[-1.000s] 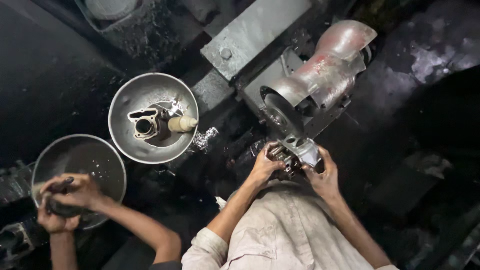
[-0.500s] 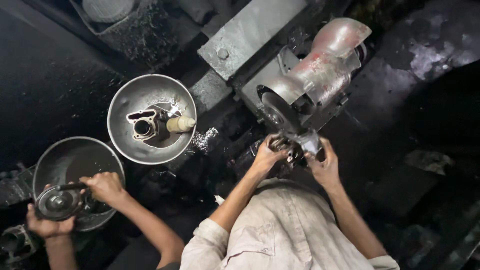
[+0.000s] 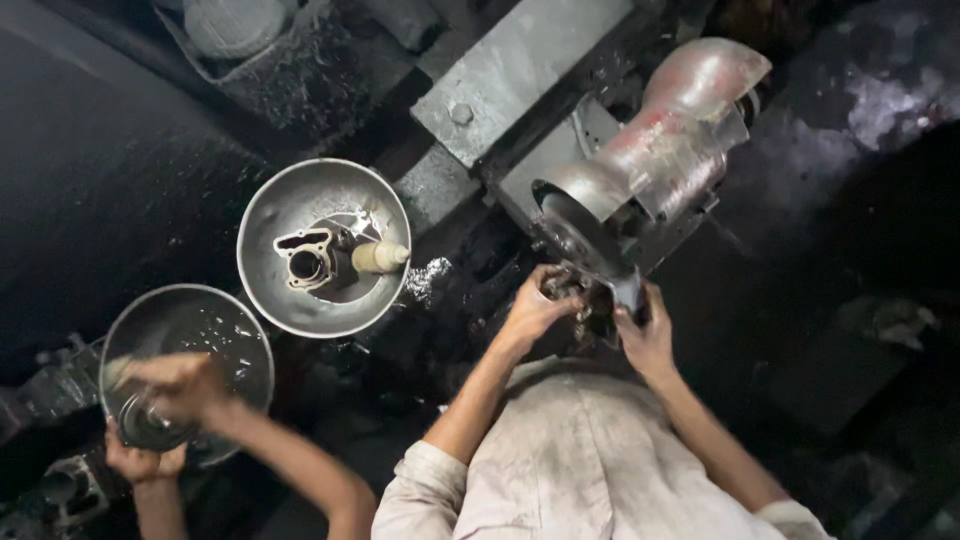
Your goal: The person grinds various metal engine parts against a bench grinder. They handle multiple components, including a cylinder head and a piston, rotating them to grind different surfaces. A coworker stands nearby, also handling parts.
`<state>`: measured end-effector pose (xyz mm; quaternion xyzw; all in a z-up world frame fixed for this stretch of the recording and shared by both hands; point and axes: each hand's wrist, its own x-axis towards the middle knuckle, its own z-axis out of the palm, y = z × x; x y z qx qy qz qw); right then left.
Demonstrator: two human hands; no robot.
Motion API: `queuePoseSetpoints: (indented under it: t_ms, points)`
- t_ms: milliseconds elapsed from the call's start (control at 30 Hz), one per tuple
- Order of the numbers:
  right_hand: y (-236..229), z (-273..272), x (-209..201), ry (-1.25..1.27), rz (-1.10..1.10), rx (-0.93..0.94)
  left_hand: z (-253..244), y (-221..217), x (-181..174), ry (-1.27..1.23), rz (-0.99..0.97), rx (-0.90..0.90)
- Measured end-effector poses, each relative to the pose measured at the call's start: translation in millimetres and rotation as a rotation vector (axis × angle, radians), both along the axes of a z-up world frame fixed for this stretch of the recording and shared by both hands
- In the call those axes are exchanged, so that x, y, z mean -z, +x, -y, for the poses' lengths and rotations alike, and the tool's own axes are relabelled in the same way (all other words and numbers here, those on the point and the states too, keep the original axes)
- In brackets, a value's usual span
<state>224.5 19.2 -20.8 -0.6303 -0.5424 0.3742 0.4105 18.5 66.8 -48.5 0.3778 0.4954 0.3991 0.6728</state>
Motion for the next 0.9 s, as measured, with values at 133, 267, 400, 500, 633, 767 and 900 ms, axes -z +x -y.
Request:
queuePoseSetpoints:
  t_ms: [133,267,400,500,633,767,900]
  points:
    - [15.5,5.0,-2.2,0.059,-0.074,0.02,-2.0,6.6,-24.0,-0.109,0.1,0.101]
    - [15.4,15.9,-0.5,0.088,-0.199,-0.079,14.4,2.1,-25.9,0.023,0.145,0.036]
    - [8.9,22.7,0.6,0.01,-0.192,-0.086,29.0,-8.8,-21.2,0.047,0.137,0.017]
    - [11.4,22.7,-1.9,-0.15,-0.192,-0.03,32.9,-5.7,-13.7,-0.073,0.21,-0.004]
    - [13.3,11.0,-9.8,0.032,-0.071,-0.102,22.0,7.2,8.4,-0.036,0.347,-0.083]
    - [17.2,-7.9,-31.6,0.099,-0.045,-0.095,13.5,24.7,37.1,0.03,0.351,-0.042]
    - [21.7,-18.4,-58.1,0.082,0.047,-0.137,12.9,46.8,63.0,-0.044,0.249,-0.03]
